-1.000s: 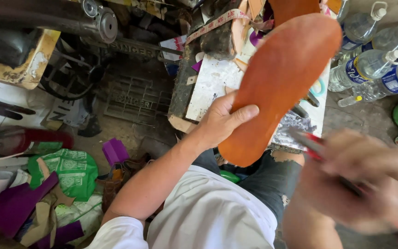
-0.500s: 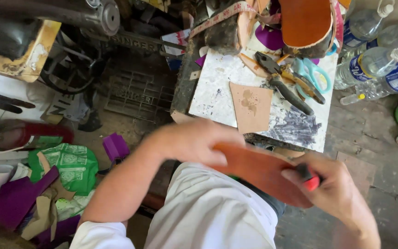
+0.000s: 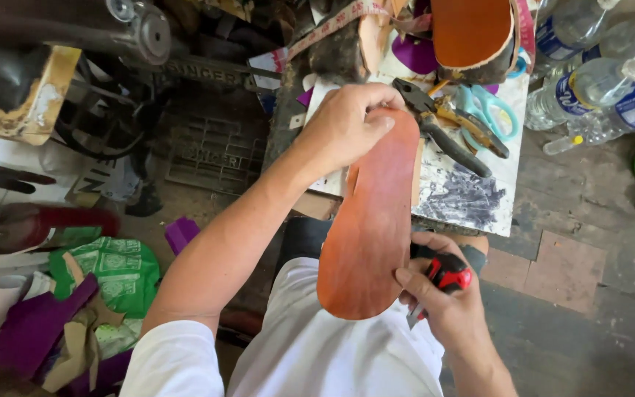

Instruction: Trimming the edges of a leather shoe sole using a utility knife at a repair bench.

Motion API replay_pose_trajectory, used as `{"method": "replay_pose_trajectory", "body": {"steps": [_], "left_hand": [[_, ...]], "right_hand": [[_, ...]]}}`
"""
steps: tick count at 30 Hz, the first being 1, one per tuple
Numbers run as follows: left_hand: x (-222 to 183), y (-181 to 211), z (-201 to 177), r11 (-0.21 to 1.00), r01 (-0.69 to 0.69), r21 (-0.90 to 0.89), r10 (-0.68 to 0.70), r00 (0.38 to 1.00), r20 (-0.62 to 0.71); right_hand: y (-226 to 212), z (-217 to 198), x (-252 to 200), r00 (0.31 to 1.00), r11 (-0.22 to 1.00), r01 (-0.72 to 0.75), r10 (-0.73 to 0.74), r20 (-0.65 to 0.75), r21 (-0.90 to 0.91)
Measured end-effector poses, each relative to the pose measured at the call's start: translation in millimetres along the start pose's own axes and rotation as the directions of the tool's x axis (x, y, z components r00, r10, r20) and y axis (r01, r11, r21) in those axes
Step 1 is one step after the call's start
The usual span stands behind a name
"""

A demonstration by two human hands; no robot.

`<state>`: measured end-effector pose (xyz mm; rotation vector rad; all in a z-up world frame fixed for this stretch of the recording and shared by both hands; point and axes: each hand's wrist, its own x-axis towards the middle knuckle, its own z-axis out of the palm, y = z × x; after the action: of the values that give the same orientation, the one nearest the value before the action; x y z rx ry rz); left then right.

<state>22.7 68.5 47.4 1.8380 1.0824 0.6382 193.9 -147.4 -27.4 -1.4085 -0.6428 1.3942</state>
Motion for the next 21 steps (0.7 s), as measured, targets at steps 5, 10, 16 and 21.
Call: {"method": "replay_pose_trajectory", "body": {"steps": [5, 10, 16, 21], "left_hand": [[9, -22, 12, 0.991, -0.136, -0.010, 0.134, 0.987, -0.091], [15, -30, 28, 0.923, -0.308, 0.229, 0.363, 0.895, -0.260], [-12, -14, 40, 0.824, -0.244, 0.512, 0.407, 0.883, -0.234], [-24, -31, 41, 0.727, -0.256, 0.637, 0.431, 0.892, -0.134]], "right_hand": [[-7, -5, 17, 0.999, 0.999, 0.035, -0.035, 0.009, 0.003], [0, -8, 33, 0.993, 0.991, 0.102, -0.107, 0.058, 0.082], [-3, -2, 33, 0.999, 0.998, 0.050, -0.050, 0.001, 0.049], [-19, -7, 24, 0.998, 0.992, 0.004, -0.012, -0.058, -0.129]]}}
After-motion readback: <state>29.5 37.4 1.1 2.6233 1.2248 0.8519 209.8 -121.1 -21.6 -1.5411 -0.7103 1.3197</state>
